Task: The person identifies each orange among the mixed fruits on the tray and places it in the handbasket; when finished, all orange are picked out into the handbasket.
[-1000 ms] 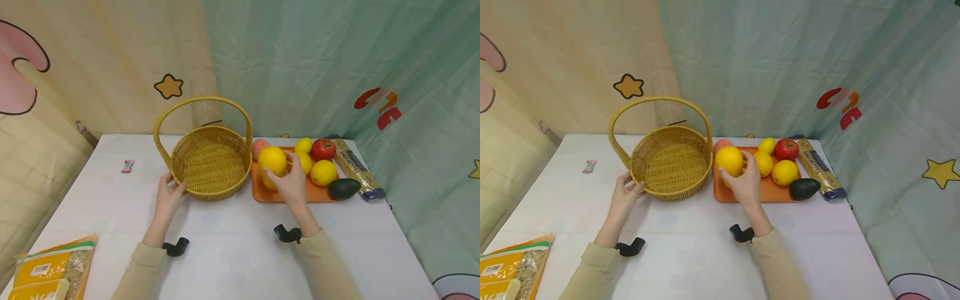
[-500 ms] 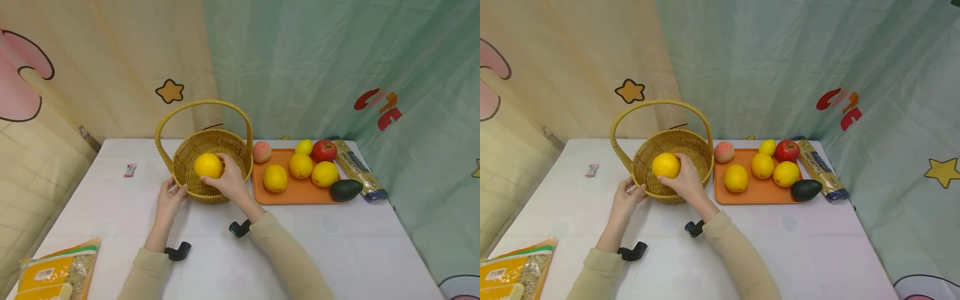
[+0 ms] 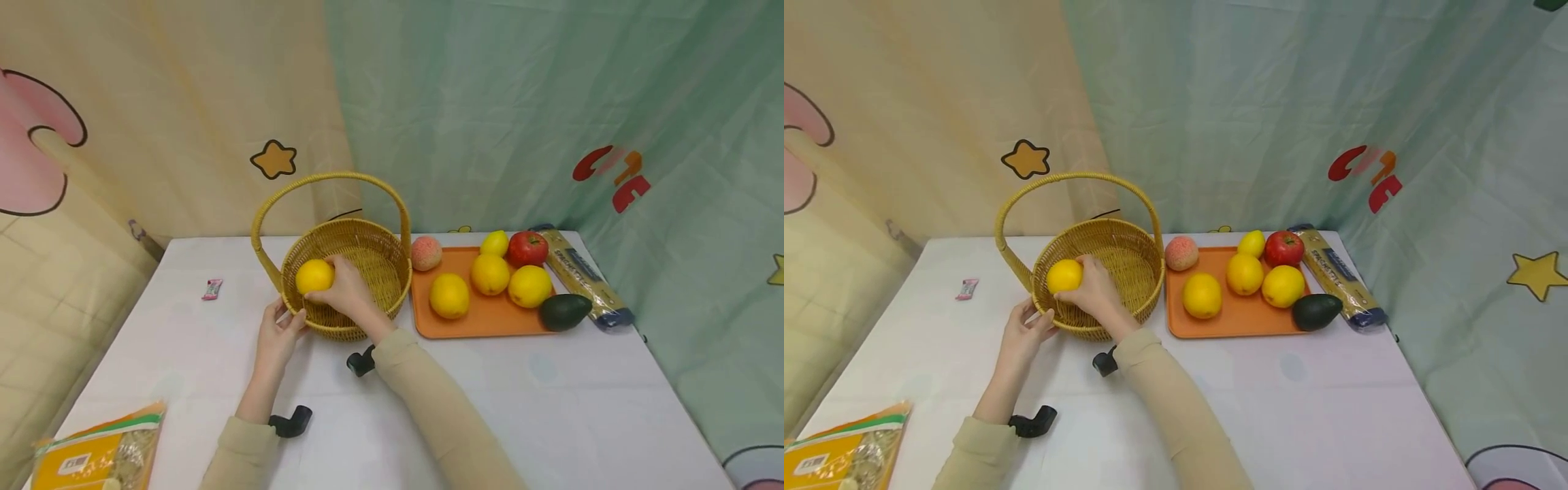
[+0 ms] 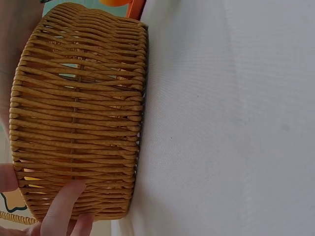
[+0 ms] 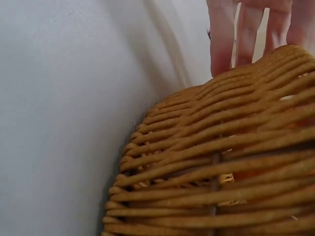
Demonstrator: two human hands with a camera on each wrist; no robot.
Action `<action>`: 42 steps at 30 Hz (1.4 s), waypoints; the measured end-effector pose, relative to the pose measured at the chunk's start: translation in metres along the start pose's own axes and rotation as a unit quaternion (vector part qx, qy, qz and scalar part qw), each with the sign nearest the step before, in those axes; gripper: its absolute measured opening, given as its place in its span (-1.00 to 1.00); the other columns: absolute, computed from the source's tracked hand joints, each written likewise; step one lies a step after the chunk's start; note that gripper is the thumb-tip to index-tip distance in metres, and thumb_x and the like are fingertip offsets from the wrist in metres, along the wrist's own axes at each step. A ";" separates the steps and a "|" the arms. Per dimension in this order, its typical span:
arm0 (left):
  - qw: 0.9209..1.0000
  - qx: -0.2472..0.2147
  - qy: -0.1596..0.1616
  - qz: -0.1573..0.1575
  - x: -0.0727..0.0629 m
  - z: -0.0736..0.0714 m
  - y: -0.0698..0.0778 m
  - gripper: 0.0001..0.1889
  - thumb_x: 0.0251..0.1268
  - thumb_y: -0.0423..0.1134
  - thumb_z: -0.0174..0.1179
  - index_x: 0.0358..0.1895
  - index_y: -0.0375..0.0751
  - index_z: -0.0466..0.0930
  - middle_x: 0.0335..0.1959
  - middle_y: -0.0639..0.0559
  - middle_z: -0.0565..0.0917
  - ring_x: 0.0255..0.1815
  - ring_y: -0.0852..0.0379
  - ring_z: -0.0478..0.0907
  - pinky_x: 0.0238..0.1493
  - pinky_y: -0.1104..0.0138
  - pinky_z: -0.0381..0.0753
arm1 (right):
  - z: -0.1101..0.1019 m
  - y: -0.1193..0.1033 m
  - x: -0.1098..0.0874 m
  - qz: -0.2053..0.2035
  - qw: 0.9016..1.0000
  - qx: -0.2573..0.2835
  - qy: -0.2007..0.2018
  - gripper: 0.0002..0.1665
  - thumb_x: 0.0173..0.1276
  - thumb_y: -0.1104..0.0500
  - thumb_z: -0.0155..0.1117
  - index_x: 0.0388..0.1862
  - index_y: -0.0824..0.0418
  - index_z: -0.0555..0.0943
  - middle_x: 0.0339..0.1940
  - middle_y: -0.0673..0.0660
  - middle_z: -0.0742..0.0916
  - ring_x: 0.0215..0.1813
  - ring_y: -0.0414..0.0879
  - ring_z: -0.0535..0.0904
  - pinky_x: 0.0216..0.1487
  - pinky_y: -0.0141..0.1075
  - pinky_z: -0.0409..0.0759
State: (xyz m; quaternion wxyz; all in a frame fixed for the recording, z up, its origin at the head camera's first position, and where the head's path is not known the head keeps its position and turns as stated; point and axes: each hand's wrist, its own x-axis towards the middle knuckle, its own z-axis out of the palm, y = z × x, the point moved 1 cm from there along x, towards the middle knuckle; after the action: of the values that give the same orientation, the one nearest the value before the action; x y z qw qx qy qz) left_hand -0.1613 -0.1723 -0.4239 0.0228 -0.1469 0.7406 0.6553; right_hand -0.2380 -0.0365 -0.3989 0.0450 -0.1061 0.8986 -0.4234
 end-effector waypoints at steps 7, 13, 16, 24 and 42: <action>1.000 0.014 0.002 0.001 -0.001 0.000 0.002 -0.33 0.52 -0.32 -0.02 0.55 -0.32 -0.12 0.56 -0.30 0.04 0.45 -0.20 0.30 0.25 0.18 0.57 | 0.007 -0.004 0.007 0.003 0.999 -0.035 -0.001 -0.11 0.11 0.05 0.56 0.37 0.20 0.35 0.28 0.16 0.55 0.21 0.04 0.55 0.26 -0.15 0.62; 1.000 0.018 0.003 0.001 -0.001 0.002 0.000 -0.34 0.53 -0.31 -0.03 0.56 -0.30 -0.11 0.56 -0.27 0.06 0.43 -0.18 0.32 0.23 0.24 0.61 | 0.009 -0.001 0.007 0.015 0.998 -0.059 0.005 -0.14 0.22 0.06 0.49 0.43 0.20 0.33 0.33 0.19 0.53 0.27 0.05 0.54 0.34 -0.13 0.57; 1.000 0.019 0.004 0.000 -0.001 0.002 -0.002 -0.33 0.53 -0.30 -0.02 0.56 -0.28 -0.12 0.56 -0.27 0.06 0.43 -0.18 0.33 0.21 0.26 0.62 | 0.010 -0.001 0.005 0.015 0.997 -0.077 -0.001 -0.14 0.28 0.02 0.43 0.48 0.20 0.30 0.40 0.18 0.50 0.35 0.04 0.49 0.42 -0.14 0.50; 1.000 0.018 0.003 0.001 -0.001 0.001 -0.002 -0.31 0.52 -0.30 -0.02 0.56 -0.28 -0.14 0.56 -0.28 0.05 0.43 -0.18 0.33 0.24 0.21 0.60 | -0.012 0.000 -0.006 -0.010 0.998 -0.055 0.011 -0.25 0.32 0.06 0.39 0.43 0.21 0.37 0.41 0.19 0.49 0.38 0.07 0.46 0.43 -0.09 0.49; 1.000 0.007 0.006 -0.012 -0.001 0.002 0.002 -0.31 0.53 -0.32 -0.02 0.57 -0.25 -0.14 0.58 -0.24 0.01 0.47 -0.17 0.29 0.32 0.13 0.55 | -0.140 0.088 -0.081 0.034 0.974 0.050 0.218 -0.59 0.36 0.15 0.33 0.13 0.30 0.61 0.10 0.25 0.70 0.17 0.15 0.60 0.25 0.04 0.62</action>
State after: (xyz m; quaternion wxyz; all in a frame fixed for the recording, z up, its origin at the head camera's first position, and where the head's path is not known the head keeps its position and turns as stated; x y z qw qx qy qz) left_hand -0.1614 -0.1705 -0.4218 0.0272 -0.1592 0.7434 0.6491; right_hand -0.1960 0.1419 -0.3786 -0.1322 0.0216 0.8678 -0.4785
